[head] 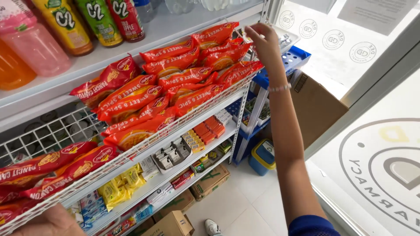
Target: The person removes a wire rack filled with red snack packets from a shelf and places it on top of a freezer. They then rearrange the packets on the rack. Afterward, they pick up several cans from the freezer and place them onto a nearby shelf, organizing them alongside other canned goods.
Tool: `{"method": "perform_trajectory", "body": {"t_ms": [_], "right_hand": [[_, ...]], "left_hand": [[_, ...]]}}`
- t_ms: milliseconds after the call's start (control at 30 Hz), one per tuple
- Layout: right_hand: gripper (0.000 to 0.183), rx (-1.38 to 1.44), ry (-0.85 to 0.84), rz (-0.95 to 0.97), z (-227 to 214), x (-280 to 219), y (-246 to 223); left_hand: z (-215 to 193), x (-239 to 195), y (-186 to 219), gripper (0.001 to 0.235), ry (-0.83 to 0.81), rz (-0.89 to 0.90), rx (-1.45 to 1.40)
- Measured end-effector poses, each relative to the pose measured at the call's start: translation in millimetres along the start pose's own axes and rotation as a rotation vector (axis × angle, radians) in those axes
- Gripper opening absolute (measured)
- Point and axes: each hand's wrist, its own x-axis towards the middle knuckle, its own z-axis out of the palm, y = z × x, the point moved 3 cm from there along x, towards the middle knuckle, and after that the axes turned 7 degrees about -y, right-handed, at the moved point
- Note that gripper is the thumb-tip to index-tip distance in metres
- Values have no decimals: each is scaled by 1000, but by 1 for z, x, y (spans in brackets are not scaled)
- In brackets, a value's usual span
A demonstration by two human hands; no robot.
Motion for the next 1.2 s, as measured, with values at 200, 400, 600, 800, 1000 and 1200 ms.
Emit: {"method": "perform_trajectory", "body": {"t_ms": [200, 400, 600, 800, 1000, 1200], "right_hand": [[26, -237, -394, 46, 48, 91, 64], [29, 44, -345, -42, 61, 87, 54], [42, -217, -297, -119, 59, 81, 31], [43, -445, -238, -308, 56, 77, 26], [33, -466, -220, -501, 59, 67, -2], [17, -463, -226, -609, 56, 71, 2]], "left_hand": [[-27, -6, -5, 111, 39, 3, 139], [-44, -66, 7, 112, 172, -37, 312], [15, -35, 13, 109, 196, -252, 577], [-13, -40, 3, 105, 202, -99, 390], [-18, -50, 11, 98, 178, -52, 346], [-39, -50, 11, 98, 180, -19, 301]]}}
